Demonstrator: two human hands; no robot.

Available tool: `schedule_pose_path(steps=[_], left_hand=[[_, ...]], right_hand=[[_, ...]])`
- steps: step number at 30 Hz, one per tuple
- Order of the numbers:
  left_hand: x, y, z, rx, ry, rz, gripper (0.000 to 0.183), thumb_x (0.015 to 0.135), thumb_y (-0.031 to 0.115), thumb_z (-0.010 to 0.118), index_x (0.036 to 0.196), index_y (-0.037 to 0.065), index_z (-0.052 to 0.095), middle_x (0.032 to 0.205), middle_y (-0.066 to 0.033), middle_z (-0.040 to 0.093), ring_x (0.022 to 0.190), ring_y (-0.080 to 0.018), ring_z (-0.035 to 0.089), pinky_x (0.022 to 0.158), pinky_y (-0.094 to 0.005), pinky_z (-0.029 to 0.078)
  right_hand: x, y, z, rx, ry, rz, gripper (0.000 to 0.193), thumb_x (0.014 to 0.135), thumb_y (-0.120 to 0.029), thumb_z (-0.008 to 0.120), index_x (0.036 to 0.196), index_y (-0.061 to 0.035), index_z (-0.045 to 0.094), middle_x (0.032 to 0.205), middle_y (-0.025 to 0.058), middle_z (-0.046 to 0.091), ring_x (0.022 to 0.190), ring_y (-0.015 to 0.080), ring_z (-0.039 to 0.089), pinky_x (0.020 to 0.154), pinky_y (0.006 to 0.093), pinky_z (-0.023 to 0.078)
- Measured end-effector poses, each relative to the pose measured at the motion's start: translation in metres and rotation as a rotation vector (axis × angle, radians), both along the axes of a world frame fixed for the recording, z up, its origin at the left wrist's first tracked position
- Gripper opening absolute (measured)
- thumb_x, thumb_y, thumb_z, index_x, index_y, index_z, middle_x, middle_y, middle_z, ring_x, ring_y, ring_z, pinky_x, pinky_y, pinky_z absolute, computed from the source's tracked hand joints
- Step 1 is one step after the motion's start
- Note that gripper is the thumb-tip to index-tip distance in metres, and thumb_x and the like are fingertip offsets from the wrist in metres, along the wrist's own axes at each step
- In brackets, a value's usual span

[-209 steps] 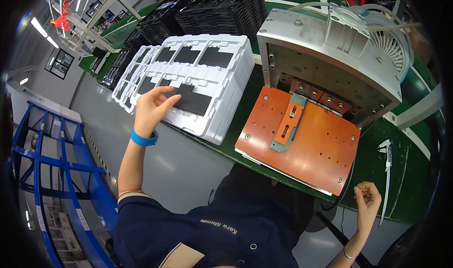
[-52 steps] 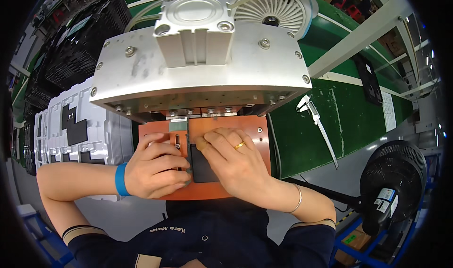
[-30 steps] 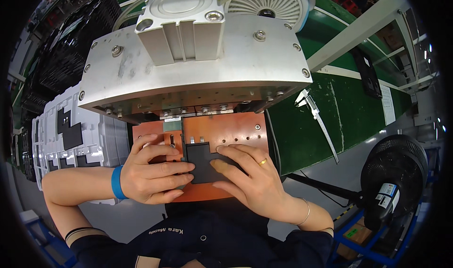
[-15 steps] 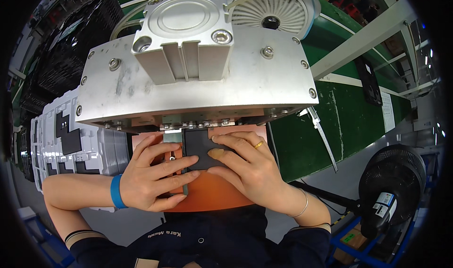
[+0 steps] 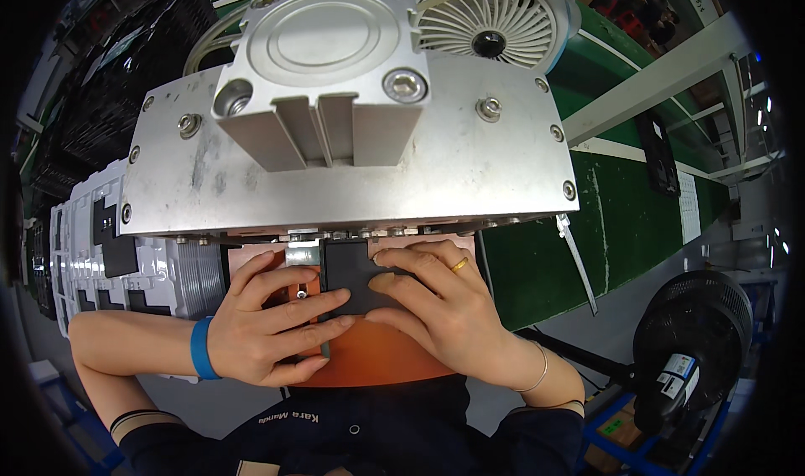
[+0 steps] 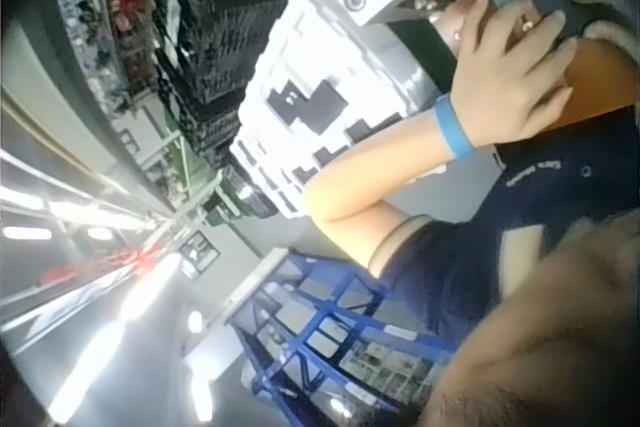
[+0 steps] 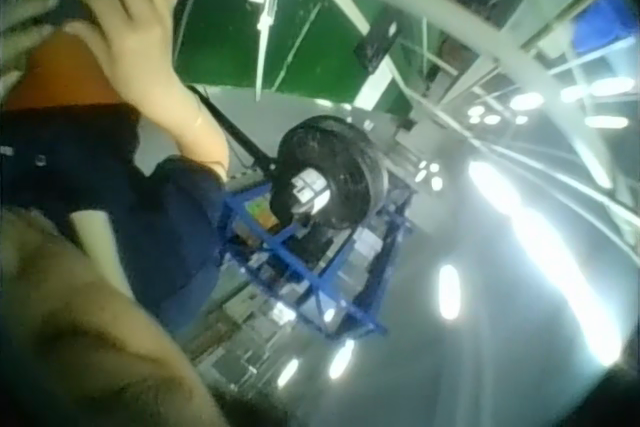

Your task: The person repeatedly picks up black rectangular components from a white tray and places them into a press machine. They operate the machine to process each component and then return it to the tray. Periodically, they use a digital caliper to measure the components.

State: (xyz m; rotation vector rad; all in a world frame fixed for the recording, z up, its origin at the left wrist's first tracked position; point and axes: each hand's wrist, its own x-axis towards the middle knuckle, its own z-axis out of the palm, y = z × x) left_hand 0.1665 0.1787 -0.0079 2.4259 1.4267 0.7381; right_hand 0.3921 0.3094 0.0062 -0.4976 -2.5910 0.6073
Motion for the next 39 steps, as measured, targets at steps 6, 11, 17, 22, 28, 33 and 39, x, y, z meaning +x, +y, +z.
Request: schedule_pose_path(steps=[6,11,17,22,28,33,39], left_hand=[[-0.001,0.0,-0.001,0.031,0.019,-0.008,0.043,0.078,0.035,0.069,0.117,0.018,0.073,0.131,-0.0026,0.063,0.115,-0.0307,0.055,0.11,-0.0537,0.032],[-0.002,0.001,-0.001,0.08,0.0,-0.035,0.046,0.078,0.032,0.071,0.12,0.015,0.07,0.133,-0.0053,0.062,0.118,-0.0324,0.054,0.107,-0.0545,0.036],[0.002,-0.002,0.007,0.179,-0.052,0.026,0.046,0.075,0.026,0.075,0.119,0.013,0.068,0.128,-0.012,0.061,0.12,-0.0333,0.052,0.105,-0.0532,0.037],[0.008,-0.01,0.028,-0.1,-0.593,0.26,0.038,0.085,0.021,0.077,0.109,0.0,0.056,0.1,-0.0146,0.066,0.081,-0.0257,0.066,0.072,-0.0323,0.054],[-0.034,-0.063,0.051,-0.351,-1.039,0.424,0.02,0.091,0.006,0.071,0.108,-0.003,0.064,0.092,-0.0015,0.067,0.088,-0.0043,0.06,0.076,-0.0206,0.049],[-0.213,-0.119,0.057,0.273,-0.816,1.041,0.037,0.094,0.018,0.068,0.124,-0.003,0.063,0.1,-0.0051,0.072,0.088,-0.0069,0.065,0.073,-0.0214,0.051],[-0.349,-0.169,-0.029,0.248,-0.305,1.427,0.04,0.088,0.021,0.073,0.118,-0.004,0.068,0.103,-0.0134,0.074,0.087,-0.0202,0.07,0.079,-0.0306,0.053]], right_hand=[[0.0,-0.004,0.004,0.04,-0.065,0.002,0.03,0.074,-0.019,0.081,0.097,-0.0072,0.066,0.115,0.008,0.061,0.101,0.0285,0.056,0.091,0.0398,0.044],[0.002,-0.005,0.009,-0.117,-0.086,0.029,0.03,0.075,-0.013,0.08,0.1,-0.0089,0.064,0.117,0.0086,0.055,0.103,0.0287,0.055,0.092,0.0401,0.042],[0.011,-0.005,0.017,-0.395,0.012,-0.01,0.033,0.072,-0.001,0.079,0.099,-0.0051,0.061,0.104,0.0093,0.059,0.102,0.027,0.06,0.086,0.0373,0.049],[0.011,-0.019,0.019,-0.919,0.215,-0.092,0.032,0.073,0.009,0.08,0.092,-0.0009,0.056,0.099,0.0064,0.061,0.093,0.0118,0.062,0.084,0.0276,0.053],[-0.058,-0.071,0.038,-0.979,0.407,0.109,0.04,0.077,0.007,0.078,0.108,-0.0017,0.054,0.111,0.0128,0.06,0.103,0.017,0.06,0.085,0.0291,0.052],[-0.136,-0.074,0.039,-0.274,0.212,0.346,0.034,0.086,-0.015,0.072,0.115,0.0,0.061,0.116,0.0135,0.063,0.111,0.0292,0.06,0.091,0.0374,0.05],[-0.262,-0.091,-0.012,-0.009,0.161,0.445,0.036,0.082,-0.019,0.074,0.113,-0.0032,0.065,0.115,0.0117,0.064,0.112,0.0314,0.055,0.096,0.0422,0.044]])
